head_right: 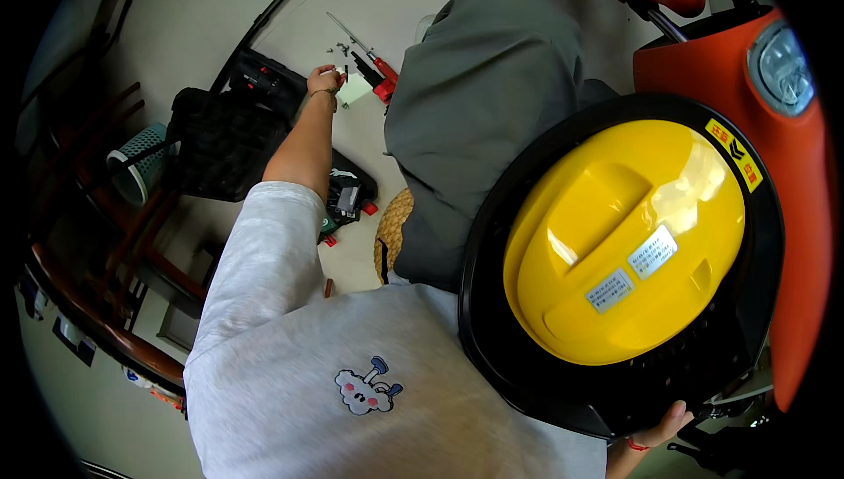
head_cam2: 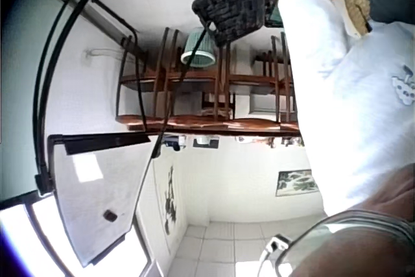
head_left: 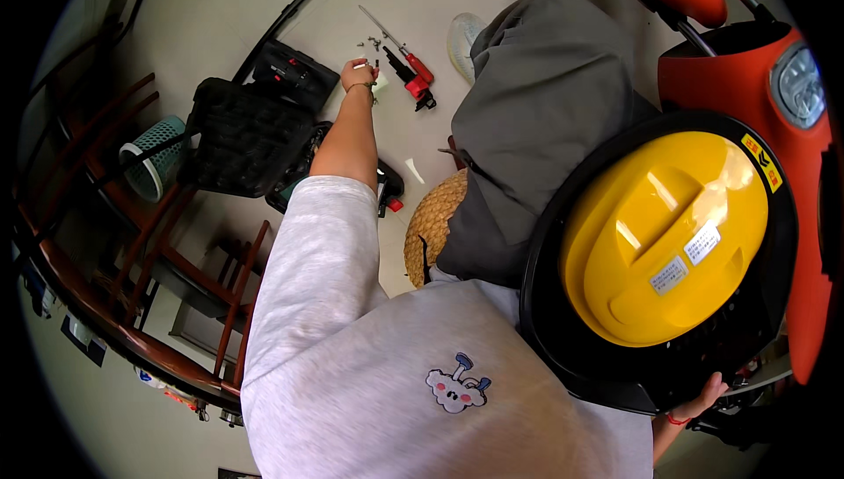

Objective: The person unscrews and removes bolts from a motorcycle top box and internal components using a screwdriver and a hex key.

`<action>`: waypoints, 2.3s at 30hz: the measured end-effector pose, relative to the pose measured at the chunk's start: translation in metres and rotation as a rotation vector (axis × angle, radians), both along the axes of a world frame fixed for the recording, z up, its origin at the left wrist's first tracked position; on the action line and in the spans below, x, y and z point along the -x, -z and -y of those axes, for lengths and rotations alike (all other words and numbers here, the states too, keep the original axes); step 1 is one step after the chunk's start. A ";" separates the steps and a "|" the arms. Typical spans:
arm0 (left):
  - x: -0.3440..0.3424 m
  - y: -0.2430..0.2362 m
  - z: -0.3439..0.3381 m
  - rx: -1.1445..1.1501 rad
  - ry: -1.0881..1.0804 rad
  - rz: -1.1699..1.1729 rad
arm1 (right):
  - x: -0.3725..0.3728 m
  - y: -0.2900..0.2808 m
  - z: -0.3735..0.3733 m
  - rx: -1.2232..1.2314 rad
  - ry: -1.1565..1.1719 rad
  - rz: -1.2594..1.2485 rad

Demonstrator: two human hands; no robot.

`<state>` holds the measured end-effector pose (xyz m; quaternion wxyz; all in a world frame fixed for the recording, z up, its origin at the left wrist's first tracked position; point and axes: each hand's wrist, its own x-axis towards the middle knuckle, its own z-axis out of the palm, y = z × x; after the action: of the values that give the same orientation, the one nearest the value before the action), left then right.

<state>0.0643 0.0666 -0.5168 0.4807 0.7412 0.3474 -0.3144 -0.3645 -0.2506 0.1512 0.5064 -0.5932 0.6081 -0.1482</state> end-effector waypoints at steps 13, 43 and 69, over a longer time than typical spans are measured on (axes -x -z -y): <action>-0.019 0.048 0.003 -0.006 -0.079 0.008 | -0.017 -0.019 -0.010 0.084 0.277 -0.090; 0.193 -0.631 0.084 1.013 0.634 0.247 | -0.109 0.016 -0.099 0.900 -1.032 0.141; 0.213 -0.529 0.065 1.429 0.085 0.041 | -0.002 0.145 0.027 -0.461 0.106 0.667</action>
<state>-0.1491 0.0013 0.0118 0.8424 0.2640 0.0181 -0.4695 -0.3620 -0.2772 0.0063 0.7871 -0.3513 0.4577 -0.2181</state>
